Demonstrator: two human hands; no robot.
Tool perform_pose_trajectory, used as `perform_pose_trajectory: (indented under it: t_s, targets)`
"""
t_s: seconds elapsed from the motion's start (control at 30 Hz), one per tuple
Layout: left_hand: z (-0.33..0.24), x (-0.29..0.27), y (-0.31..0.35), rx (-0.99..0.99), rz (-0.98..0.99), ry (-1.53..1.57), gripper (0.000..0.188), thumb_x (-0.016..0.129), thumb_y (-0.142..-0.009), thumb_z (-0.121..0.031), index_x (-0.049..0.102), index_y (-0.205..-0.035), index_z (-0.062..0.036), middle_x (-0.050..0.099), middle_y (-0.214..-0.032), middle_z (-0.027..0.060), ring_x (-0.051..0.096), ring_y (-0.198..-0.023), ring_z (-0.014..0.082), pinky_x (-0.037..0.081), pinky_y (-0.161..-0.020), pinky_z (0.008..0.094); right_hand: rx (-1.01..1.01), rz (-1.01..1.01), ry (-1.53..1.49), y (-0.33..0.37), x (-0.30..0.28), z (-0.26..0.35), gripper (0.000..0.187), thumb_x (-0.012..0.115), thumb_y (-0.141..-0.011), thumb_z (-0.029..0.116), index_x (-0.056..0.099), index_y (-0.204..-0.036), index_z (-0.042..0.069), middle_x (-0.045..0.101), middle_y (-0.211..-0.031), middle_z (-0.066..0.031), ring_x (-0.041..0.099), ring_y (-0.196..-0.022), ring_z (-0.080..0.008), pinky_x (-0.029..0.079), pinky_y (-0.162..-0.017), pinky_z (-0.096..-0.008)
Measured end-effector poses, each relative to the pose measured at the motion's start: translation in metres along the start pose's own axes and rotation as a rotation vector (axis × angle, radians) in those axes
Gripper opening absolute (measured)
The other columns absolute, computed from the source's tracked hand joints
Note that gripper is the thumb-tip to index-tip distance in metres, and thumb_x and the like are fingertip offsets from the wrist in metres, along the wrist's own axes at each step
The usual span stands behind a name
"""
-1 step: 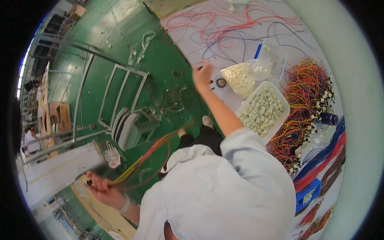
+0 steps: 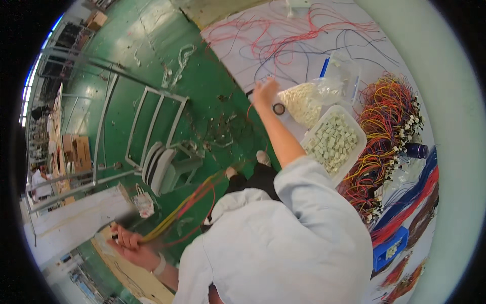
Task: Assembling electrical wire harnesses by inserting wires into connectors and wrapping junctions with electrical tape.
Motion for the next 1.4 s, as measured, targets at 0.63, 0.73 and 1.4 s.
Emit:
perform_pose_trajectory:
  t_s: [0.63,0.73,1.4]
  targets:
    - [0.204,-0.104,-0.099,-1.087,0.005,-0.866,0.042,0.043,-0.099,-0.030,0.054,-0.121,0.0042,0.068,-0.097,0.0092,0.060,-0.066,0.0098,0.048,-0.052,0.0212,0.653,1.689,-1.252,0.153,-0.196,0.163,0.009,0.057,-0.089,0.013,0.054,-0.088,0.005,0.045,-0.061,0.0037,0.038,-0.047,-0.0036,0.025,-0.040,-0.0202]
    - [0.215,-0.086,-0.102,-1.043,-0.031,-0.736,0.038,0.043,-0.099,-0.029,0.057,-0.116,0.0014,0.053,-0.062,-0.0030,0.041,-0.050,0.0051,0.033,-0.040,0.0196,0.547,1.717,-1.129,0.154,-0.216,0.136,0.012,0.060,-0.087,0.013,0.059,-0.090,0.002,0.050,-0.063,0.0020,0.038,-0.047,-0.0023,0.024,-0.040,-0.0202]
    - [-0.138,-0.087,-0.271,-0.079,-0.026,-0.378,0.029,0.038,-0.099,-0.019,0.040,-0.072,-0.0065,0.024,-0.061,-0.0014,0.024,-0.053,0.0115,0.022,-0.048,0.0271,1.408,1.197,0.078,0.311,-0.317,-0.249,0.032,0.065,-0.082,0.015,0.048,-0.056,0.010,0.036,-0.046,0.0024,0.031,-0.035,-0.0081,0.019,-0.033,-0.0255]
Point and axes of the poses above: each hand's wrist, its own y-axis away from the middle knuckle, its own x-axis out of the palm, z = x × y, the point moved 4 cm from there along -y, towards the middle knuckle
